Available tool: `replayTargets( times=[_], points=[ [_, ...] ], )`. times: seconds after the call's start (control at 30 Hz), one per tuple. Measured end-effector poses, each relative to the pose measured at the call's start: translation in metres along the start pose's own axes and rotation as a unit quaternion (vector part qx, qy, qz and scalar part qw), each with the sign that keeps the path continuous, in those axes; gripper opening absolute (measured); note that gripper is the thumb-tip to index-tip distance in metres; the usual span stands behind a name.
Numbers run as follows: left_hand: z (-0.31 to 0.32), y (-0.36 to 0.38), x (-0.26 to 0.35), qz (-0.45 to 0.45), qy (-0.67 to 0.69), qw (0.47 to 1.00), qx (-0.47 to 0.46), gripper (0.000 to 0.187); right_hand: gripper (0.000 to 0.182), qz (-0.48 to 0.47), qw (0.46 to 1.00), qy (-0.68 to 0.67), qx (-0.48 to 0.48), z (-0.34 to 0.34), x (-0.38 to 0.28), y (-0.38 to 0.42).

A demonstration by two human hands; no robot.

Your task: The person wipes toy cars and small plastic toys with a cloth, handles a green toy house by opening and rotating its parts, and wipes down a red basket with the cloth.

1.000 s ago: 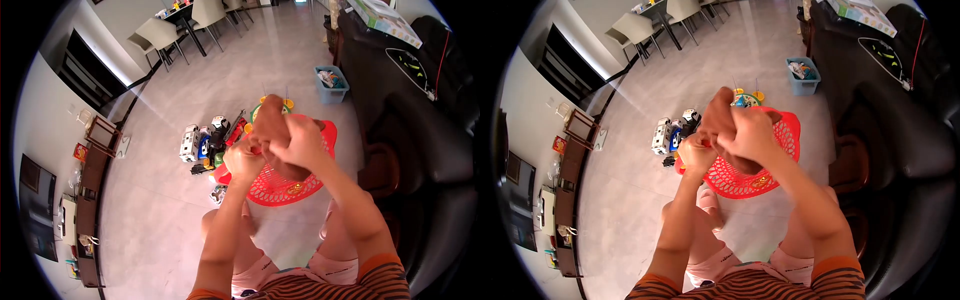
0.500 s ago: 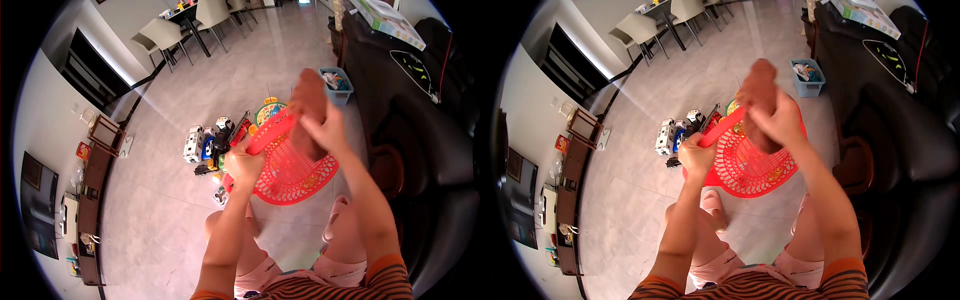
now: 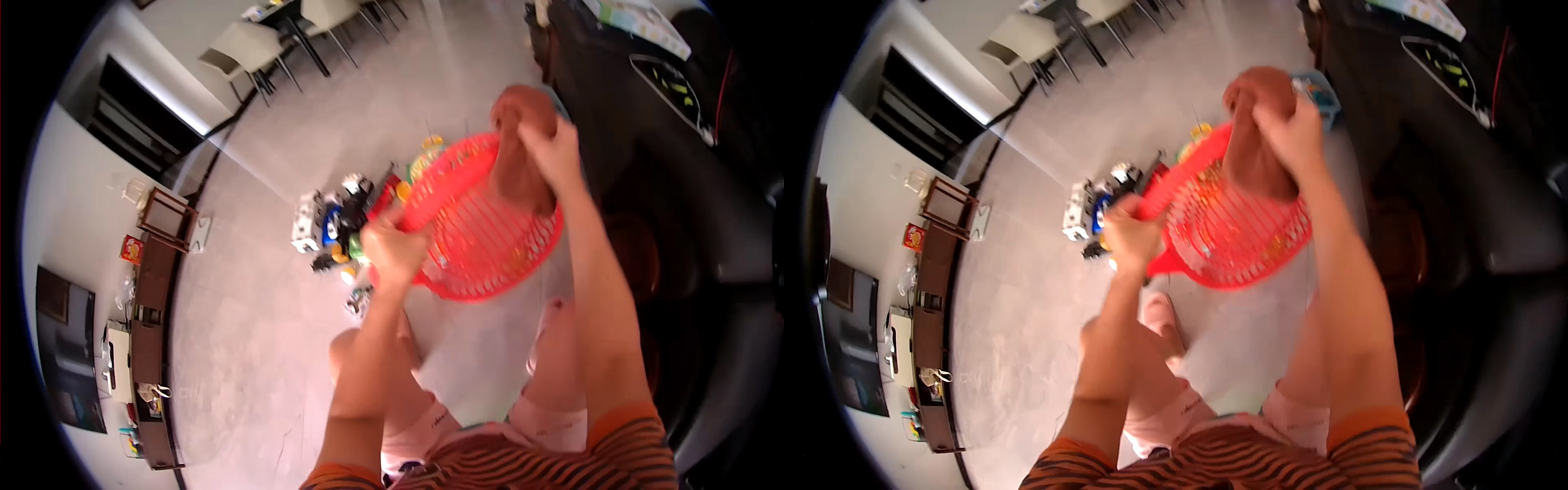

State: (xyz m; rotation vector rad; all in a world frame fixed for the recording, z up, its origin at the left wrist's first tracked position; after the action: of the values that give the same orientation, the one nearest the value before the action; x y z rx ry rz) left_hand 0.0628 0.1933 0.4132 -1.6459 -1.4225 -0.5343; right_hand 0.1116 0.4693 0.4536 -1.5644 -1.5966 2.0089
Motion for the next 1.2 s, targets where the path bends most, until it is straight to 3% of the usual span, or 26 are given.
replayTargets(
  times=[0.03,0.07,0.13,0.2,0.27,0.4,0.57,0.7,0.97,1.07,1.2],
  points=[
    [-0.002,-0.006,-0.013,-0.035,0.034,0.998,-0.036,0.024,0.035,0.013,0.999,0.032,-0.007,-0.014,0.030,-0.001],
    [-0.003,-0.009,-0.026,-0.072,0.068,0.993,-0.070,0.022,0.037,0.050,0.998,-0.032,0.002,-0.025,0.047,0.003],
    [-0.029,-0.003,0.002,0.010,0.003,1.000,-0.017,0.018,0.039,0.145,0.987,-0.071,0.021,-0.039,0.060,0.011],
    [-0.034,-0.001,-0.007,-0.017,0.120,0.991,-0.060,0.018,0.036,0.188,0.974,-0.123,0.023,-0.041,0.046,0.019],
    [-0.036,-0.002,-0.008,0.044,0.123,0.991,-0.034,0.027,0.036,0.166,0.972,-0.165,0.035,-0.042,0.041,0.019],
    [-0.037,-0.003,-0.007,0.041,0.170,0.984,-0.019,0.030,0.027,0.037,0.971,-0.224,0.078,-0.037,-0.003,0.006],
    [-0.036,0.000,-0.007,0.043,0.158,0.986,-0.015,0.028,0.027,-0.005,0.973,-0.224,0.053,-0.032,-0.021,0.003],
    [-0.029,0.006,-0.005,0.018,0.151,0.988,-0.030,0.024,0.028,-0.100,0.979,-0.179,-0.007,-0.017,-0.039,0.008],
    [-0.021,0.007,-0.003,0.021,0.126,0.992,-0.023,0.022,0.039,-0.196,0.972,-0.112,-0.068,0.011,-0.089,0.024],
    [-0.020,0.006,-0.001,0.015,0.124,0.992,-0.019,0.023,0.039,-0.203,0.963,-0.166,-0.054,0.017,-0.082,0.021],
    [-0.018,0.006,0.003,0.009,0.104,0.994,-0.024,0.024,0.036,-0.192,0.971,-0.129,-0.068,0.012,-0.076,0.018]
  ],
)
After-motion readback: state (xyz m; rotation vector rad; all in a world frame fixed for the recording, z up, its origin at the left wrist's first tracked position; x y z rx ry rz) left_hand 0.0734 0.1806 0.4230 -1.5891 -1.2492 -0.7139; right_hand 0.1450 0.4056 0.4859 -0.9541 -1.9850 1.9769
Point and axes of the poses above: each hand's wrist, its own y-axis away from the middle knuckle, its own z-axis out of the palm, x = y × z, the point moved 5 cm from there along -y, towards the middle knuckle, and after that the axes turned 15 degrees about -z, right-handed, at the moved point
